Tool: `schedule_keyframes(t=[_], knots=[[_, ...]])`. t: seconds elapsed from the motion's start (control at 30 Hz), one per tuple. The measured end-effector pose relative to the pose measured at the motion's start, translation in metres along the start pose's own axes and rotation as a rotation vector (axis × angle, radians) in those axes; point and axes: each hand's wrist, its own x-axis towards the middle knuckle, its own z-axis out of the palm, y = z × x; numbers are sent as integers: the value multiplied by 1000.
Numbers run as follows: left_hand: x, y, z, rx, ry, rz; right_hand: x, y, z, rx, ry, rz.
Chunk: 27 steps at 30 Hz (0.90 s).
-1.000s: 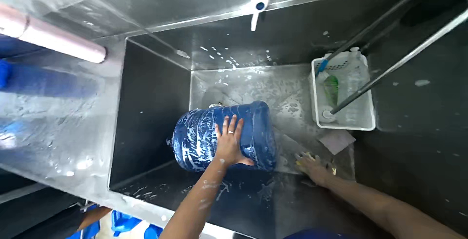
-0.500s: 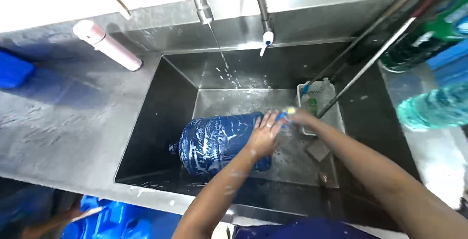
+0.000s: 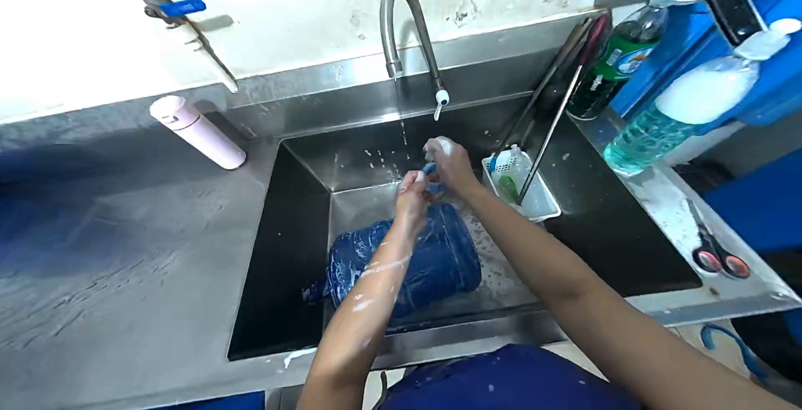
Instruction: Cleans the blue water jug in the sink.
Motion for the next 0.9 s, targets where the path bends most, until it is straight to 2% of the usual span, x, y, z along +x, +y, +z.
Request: schedule_keyframes(t=[0.07, 0.13, 0.17, 0.23, 0.27, 0.33, 0.37, 0.43, 0.5, 0.53, 0.57, 0.6, 0.67, 0.73, 0.77, 0.8, 0.83, 0.9], knots=[[4, 11, -13, 0, -25, -48, 1, 5, 0, 179, 82, 73], [10, 13, -11, -11, 19, -87, -21, 7, 9, 250, -31, 60], [14, 12, -8, -53, 56, -114, -38, 5, 12, 189, -109, 31], [29, 12, -5, -135, 121, -192, -46, 17, -12, -148, -180, -16], [35, 14, -7, -172, 92, -230, -35, 37, -36, -363, -190, 19], [43, 23, -14, -187, -9, -260, 3, 78, -87, -701, -205, 236], [48, 25, -15, -176, -24, -257, 24, 92, -104, -743, -191, 321], [59, 23, -14, -156, -7, -258, 64, 102, -107, -625, -91, 266], [70, 15, -12, -155, 24, -299, 107, 99, -80, -308, -15, 159], [74, 9, -12, -145, 36, -327, 128, 94, -64, -178, -20, 173], [75, 1, -13, -117, 34, -350, 147, 88, -50, -144, -51, 206], [75, -6, -14, -58, 29, -366, 161, 81, -41, -250, -84, 205], [73, -19, -24, 200, -3, -375, 168, 49, -36, -653, -118, 101], [79, -32, -38, 639, -105, -367, 155, 24, -30, -774, -16, -166], [87, -38, -42, 877, -171, -358, 141, 11, -24, -741, -33, -266], [98, -43, -43, 1131, -255, -337, 125, 1, -13, -655, -127, -288], [108, -48, -39, 1390, -352, -296, 112, -7, 1, -518, -276, -213], [127, -57, -31, 1780, -502, -151, 102, 0, 36, -73, -487, 59]])
